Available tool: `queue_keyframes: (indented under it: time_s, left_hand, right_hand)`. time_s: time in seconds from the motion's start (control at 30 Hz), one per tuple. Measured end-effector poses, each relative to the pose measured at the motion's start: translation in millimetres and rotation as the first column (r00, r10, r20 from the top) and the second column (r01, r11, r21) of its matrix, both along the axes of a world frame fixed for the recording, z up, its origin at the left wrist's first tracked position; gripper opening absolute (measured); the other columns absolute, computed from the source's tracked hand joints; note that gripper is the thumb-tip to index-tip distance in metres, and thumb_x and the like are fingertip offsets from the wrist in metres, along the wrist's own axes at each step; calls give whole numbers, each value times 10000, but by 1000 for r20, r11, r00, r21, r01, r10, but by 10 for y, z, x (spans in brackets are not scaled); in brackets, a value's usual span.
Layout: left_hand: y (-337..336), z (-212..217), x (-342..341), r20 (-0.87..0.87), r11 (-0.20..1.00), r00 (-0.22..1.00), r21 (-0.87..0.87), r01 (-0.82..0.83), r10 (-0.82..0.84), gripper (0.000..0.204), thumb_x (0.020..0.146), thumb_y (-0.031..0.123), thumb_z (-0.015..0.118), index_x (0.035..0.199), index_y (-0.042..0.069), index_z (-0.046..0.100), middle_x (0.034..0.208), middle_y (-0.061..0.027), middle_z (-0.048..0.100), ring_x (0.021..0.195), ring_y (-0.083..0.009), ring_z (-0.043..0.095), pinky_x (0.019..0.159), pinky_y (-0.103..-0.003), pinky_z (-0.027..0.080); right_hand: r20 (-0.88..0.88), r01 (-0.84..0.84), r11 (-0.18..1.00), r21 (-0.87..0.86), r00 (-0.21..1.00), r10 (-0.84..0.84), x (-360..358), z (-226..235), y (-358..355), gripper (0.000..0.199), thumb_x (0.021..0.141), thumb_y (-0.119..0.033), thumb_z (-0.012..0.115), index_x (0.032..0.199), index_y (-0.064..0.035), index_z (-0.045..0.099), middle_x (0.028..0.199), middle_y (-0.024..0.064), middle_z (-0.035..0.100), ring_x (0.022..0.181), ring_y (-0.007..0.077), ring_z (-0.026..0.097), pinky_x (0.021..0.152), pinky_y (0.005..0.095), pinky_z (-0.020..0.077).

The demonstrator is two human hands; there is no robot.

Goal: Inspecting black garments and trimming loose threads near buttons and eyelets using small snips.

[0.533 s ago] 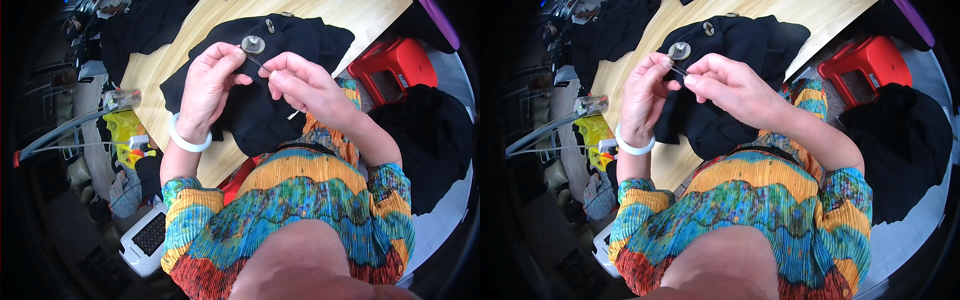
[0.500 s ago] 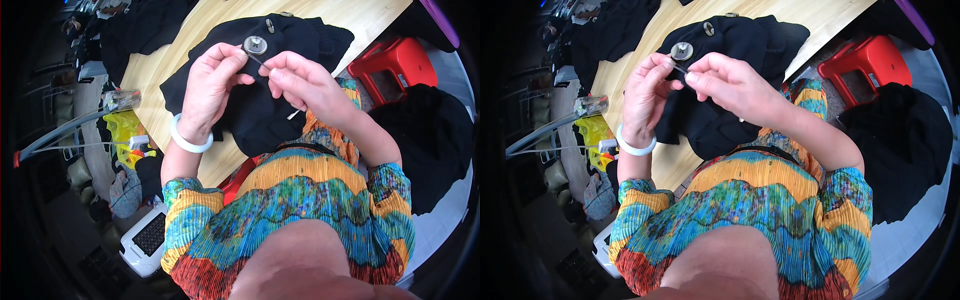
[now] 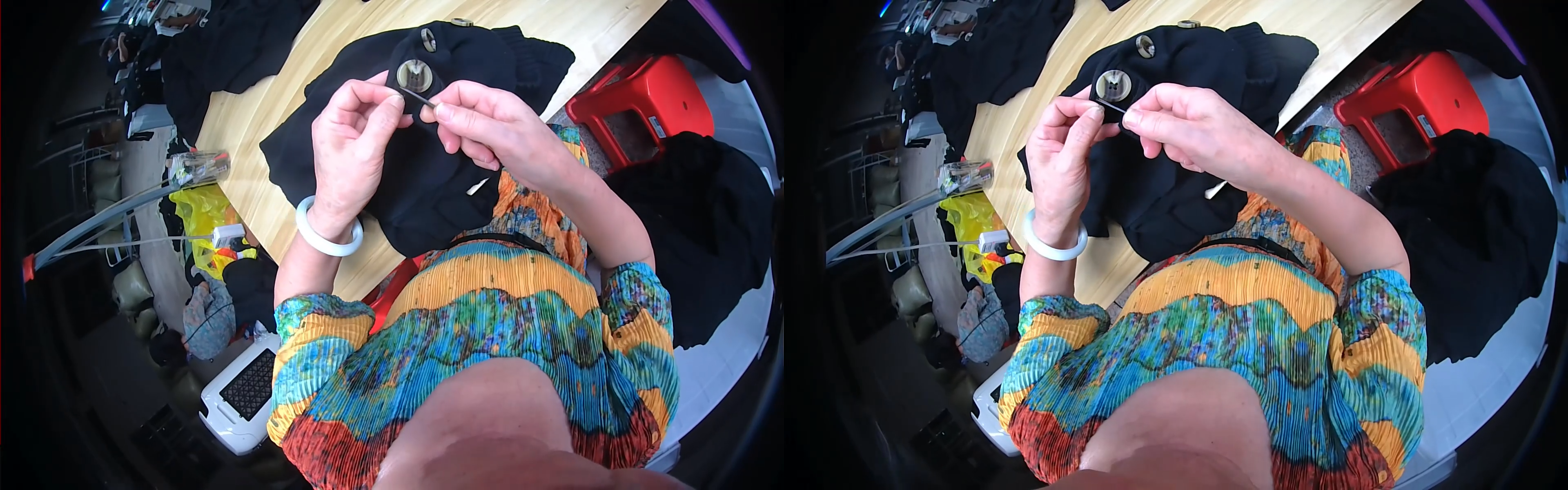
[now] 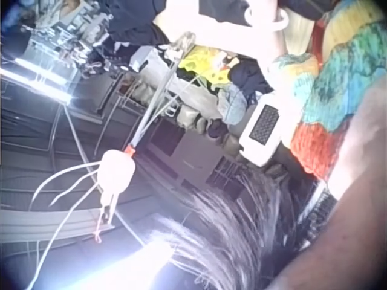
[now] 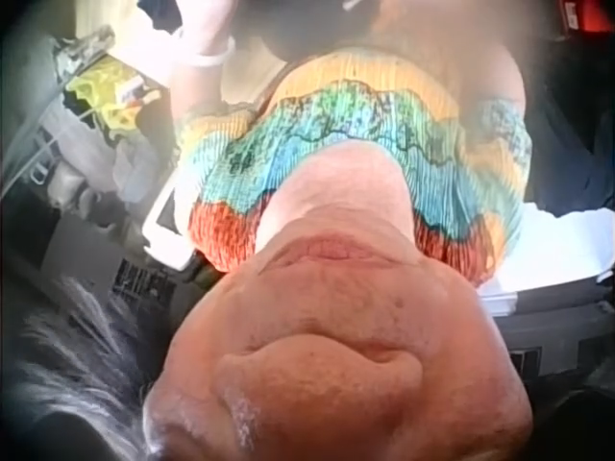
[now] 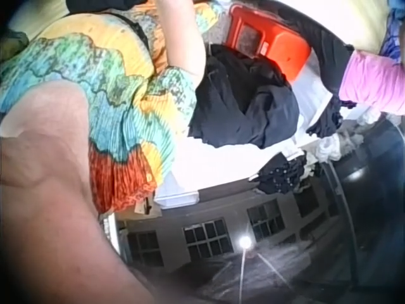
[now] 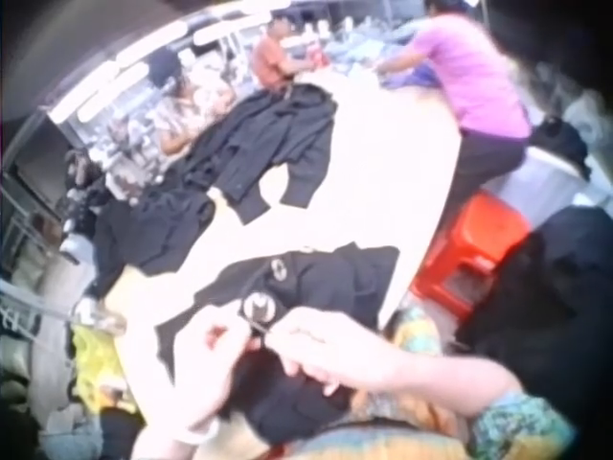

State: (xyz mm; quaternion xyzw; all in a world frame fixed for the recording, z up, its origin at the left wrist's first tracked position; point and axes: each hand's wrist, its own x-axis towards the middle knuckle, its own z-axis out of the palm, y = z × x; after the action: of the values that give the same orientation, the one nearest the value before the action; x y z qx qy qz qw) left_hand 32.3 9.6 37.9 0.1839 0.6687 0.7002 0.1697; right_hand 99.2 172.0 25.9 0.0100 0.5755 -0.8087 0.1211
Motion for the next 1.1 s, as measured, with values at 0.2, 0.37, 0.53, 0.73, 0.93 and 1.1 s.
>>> queue_keyframes:
  time_s: [0.2,0.37,0.53,0.73,0.93,1.1]
  left_hand:
    - [-38,-63,19,-65,1000,998,-4,-11,11,53,815,-1,541,862,-25,540,1001,-106,571,706,-76,554,698,-192,457]
    - [-134,-2,-41,147,994,988,87,-68,54,50,817,23,533,826,-15,564,1006,-110,577,718,-114,580,700,-235,494]
    - [-104,-22,-24,111,992,991,100,-82,71,47,812,21,542,831,-17,561,1008,-121,574,720,-105,575,710,-231,489]
    - [-137,-73,3,-70,1000,997,-17,-21,19,41,805,4,550,841,-16,548,1004,-120,575,746,-87,564,740,-211,455]
    - [-444,-44,-119,53,988,993,104,-113,108,68,795,-7,487,761,-5,545,958,-111,586,756,-132,576,716,-292,510]
    - [-981,-52,-248,51,980,980,32,-195,193,88,806,23,475,767,16,554,929,-110,603,776,-143,591,707,-281,514]
  right_hand:
    - [-18,-28,999,-27,999,27,-90,-39,-42,199,881,-203,480,963,-26,519,671,-16,492,459,-9,340,394,131,253]
    - [-57,-25,999,30,998,26,-87,-51,-94,183,881,-189,479,970,-35,523,665,-16,500,458,-15,350,391,129,253]
    - [-13,-28,999,37,1000,28,-92,-43,-100,186,879,-191,482,964,-31,524,662,-16,500,457,-12,353,387,132,249]
    - [-40,-38,999,21,998,39,-132,-71,-105,168,875,-193,495,932,-40,528,666,-25,500,453,-14,332,385,138,234]
    - [-173,-152,988,16,973,152,-40,-68,-168,137,869,-135,500,935,-17,520,746,-12,535,681,37,488,624,174,401]
    - [-116,-52,976,211,990,78,-47,-133,15,185,858,-139,502,1000,-20,516,831,-2,542,741,42,510,672,179,408]
